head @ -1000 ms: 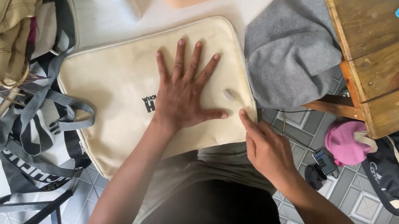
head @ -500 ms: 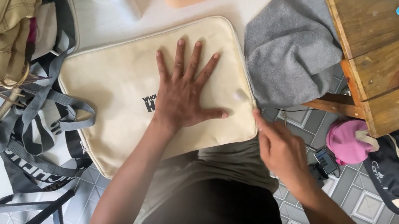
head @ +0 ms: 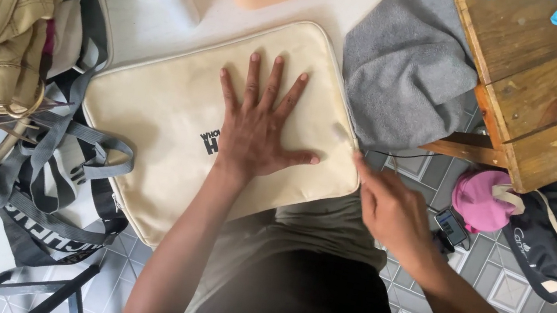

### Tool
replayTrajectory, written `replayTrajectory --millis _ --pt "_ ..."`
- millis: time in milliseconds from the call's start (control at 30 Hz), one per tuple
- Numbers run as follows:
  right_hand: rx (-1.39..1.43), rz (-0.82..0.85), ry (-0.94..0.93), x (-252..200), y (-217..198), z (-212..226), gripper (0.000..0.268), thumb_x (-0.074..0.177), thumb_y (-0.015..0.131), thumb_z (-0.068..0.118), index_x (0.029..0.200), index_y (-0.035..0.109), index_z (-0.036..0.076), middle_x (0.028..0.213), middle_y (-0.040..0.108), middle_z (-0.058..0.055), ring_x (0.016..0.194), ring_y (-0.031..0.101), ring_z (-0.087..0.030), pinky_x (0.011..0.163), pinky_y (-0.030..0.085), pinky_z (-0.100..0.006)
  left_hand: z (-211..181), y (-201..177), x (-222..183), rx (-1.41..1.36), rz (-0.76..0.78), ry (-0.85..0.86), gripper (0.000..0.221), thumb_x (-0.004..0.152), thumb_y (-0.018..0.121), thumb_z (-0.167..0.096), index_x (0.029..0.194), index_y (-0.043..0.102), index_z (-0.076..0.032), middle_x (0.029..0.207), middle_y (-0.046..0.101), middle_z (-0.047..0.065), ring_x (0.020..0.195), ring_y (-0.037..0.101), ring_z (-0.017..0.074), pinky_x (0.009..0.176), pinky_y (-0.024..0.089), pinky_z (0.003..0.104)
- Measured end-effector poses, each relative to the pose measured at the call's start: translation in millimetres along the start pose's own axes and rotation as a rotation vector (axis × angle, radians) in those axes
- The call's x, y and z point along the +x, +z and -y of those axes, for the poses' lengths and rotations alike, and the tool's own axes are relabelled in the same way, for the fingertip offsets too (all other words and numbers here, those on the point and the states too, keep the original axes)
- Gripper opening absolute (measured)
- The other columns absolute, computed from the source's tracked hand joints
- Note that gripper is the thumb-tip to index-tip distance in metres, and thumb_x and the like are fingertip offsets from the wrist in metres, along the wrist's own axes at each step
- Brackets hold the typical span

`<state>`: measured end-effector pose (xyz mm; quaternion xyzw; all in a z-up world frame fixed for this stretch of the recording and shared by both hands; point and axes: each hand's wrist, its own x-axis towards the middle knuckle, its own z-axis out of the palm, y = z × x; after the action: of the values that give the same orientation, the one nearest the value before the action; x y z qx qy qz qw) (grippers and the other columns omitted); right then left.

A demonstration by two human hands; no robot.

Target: Cleaning a white bag using a liquid solution, an applicator brush, and a cloth.

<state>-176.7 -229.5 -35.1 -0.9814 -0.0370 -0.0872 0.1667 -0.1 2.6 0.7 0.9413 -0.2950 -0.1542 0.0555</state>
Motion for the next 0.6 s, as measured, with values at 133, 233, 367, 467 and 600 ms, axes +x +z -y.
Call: replayTrajectory --millis 133,233,367,467,600 --pt "0.03 0.048 0.001 0.7 -4.0 4.1 0.046 0.097 0.055 0.02 0.142 0.065 0.024 0.082 0.066 -0.013 0.084 0.072 -0.039 0.058 0.055 -0.049 -1.0 0.5 -0.1 0.005 0.012 -0.003 0.126 0.064 0.045 -0.103 0.165 0.004 -0.04 0.175 0.002 0.005 0.158 -0.007 0.0371 0.12 -0.006 0.074" --pt "0.042 0.04 0.019 -1.7 -5.7 14.1 0.046 0.097 0.056 0.02 0.141 0.066 0.024 0.081 0.066 -0.012 0.084 0.072 -0.038 0.058 0.055 -0.05 -0.1 1.4 0.9 0.013 0.0 -0.006 0.127 0.063 0.043 -0.105 0.165 0.003 -0.04 0.175 0.002 0.004 0.158 -0.007 0.0368 0.12 -0.006 0.073" --pt "0.01 0.021 0.026 5.6 -9.6 5.2 0.043 0.096 0.058 0.019 0.138 0.068 0.021 0.078 0.064 -0.014 0.082 0.071 -0.04 0.056 0.053 -0.052 -0.4 -0.5 1.3 0.0 0.006 -0.008 0.128 0.063 0.042 -0.106 0.165 0.004 -0.039 0.175 0.002 0.005 0.158 -0.006 0.0369 0.12 -0.005 0.073" --pt "0.013 0.052 0.014 -3.3 -1.1 15.6 0.047 0.096 0.057 0.02 0.142 0.065 0.022 0.086 0.069 -0.016 0.086 0.072 -0.042 0.061 0.056 -0.051 -0.5 0.7 0.8 -0.015 0.002 -0.009 0.127 0.062 0.04 -0.106 0.165 0.005 -0.04 0.175 0.002 0.004 0.158 -0.008 0.0364 0.12 -0.007 0.073" --pt "0.087 0.029 0.03 3.5 -2.9 9.1 0.049 0.097 0.058 0.02 0.145 0.065 0.025 0.085 0.069 -0.017 0.09 0.072 -0.04 0.063 0.056 -0.049 -0.7 0.4 0.7 -0.007 0.005 -0.006 0.127 0.063 0.04 -0.106 0.165 0.005 -0.04 0.175 0.003 0.004 0.158 -0.007 0.0365 0.12 -0.006 0.073"
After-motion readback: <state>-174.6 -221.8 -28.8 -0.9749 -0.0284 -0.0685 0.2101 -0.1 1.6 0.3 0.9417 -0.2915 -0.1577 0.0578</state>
